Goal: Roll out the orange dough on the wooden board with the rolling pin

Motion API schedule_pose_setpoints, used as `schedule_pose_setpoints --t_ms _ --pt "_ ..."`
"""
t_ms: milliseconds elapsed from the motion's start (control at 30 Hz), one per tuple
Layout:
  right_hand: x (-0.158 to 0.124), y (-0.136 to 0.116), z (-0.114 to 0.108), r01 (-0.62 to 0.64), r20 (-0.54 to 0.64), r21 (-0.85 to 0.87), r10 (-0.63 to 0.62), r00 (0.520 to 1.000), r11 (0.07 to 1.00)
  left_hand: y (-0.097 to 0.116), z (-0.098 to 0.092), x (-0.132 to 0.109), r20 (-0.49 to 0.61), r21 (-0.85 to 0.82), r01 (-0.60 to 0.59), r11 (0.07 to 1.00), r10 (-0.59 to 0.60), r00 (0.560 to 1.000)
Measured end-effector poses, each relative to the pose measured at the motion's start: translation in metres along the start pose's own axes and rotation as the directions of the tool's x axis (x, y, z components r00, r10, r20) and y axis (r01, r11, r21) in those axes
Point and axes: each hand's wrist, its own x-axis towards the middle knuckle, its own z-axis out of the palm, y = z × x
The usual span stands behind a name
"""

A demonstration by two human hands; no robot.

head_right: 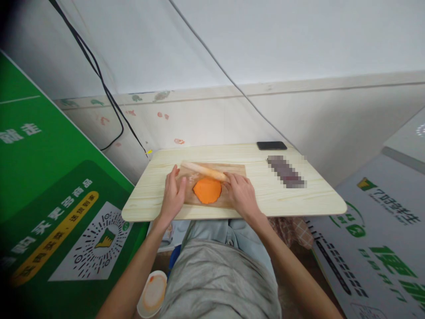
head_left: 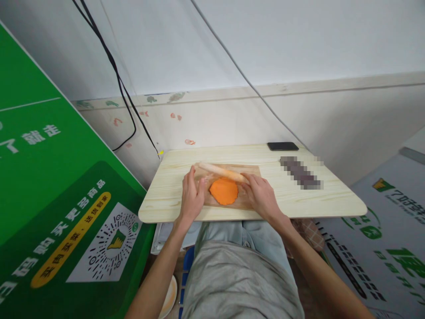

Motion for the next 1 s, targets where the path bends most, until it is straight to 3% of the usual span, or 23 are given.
schedule_pose_setpoints --t_ms 100,200,300,400,533,667,833,1000 --pt "0.018 0.002 0.010 -0.131 0.003 0.020 0.131 0.991 0.991 -0.003 0.007 0.010 -0.014 -0.050 0.035 0.998 -0.035 0.999" --pt "0.034 0.001 0.020 -0.210 0.028 0.092 0.208 0.978 0.973 0.000 0.013 0.024 0.146 0.029 -0.024 0.999 0.019 0.989" --pt "0.042 -0.001 0.027 -0.259 0.067 0.159 0.251 0.966 0.953 0.006 0.017 0.037 0.308 0.092 -0.108 0.990 0.075 0.948" --pt "0.042 -0.002 0.031 -0.297 0.087 0.201 0.285 0.955 0.934 0.007 0.022 0.045 0.411 0.030 -0.114 0.993 0.091 0.907" --pt "0.040 -0.001 0.030 -0.289 0.094 0.283 0.274 0.957 0.915 -0.001 0.031 0.049 0.450 -0.157 0.077 0.985 0.002 0.893" --pt "0.044 0.004 0.031 -0.234 0.093 0.366 0.215 0.972 0.901 -0.007 0.035 0.051 0.454 -0.331 0.248 0.910 -0.077 0.888" --pt "0.047 0.014 0.037 -0.190 0.059 0.429 0.183 0.981 0.883 0.002 0.035 0.061 0.499 -0.478 0.329 0.814 -0.056 0.865" --pt "0.043 0.020 0.042 -0.211 0.002 0.499 0.242 0.970 0.841 0.012 0.039 0.078 0.543 -0.513 0.404 0.758 -0.078 0.836"
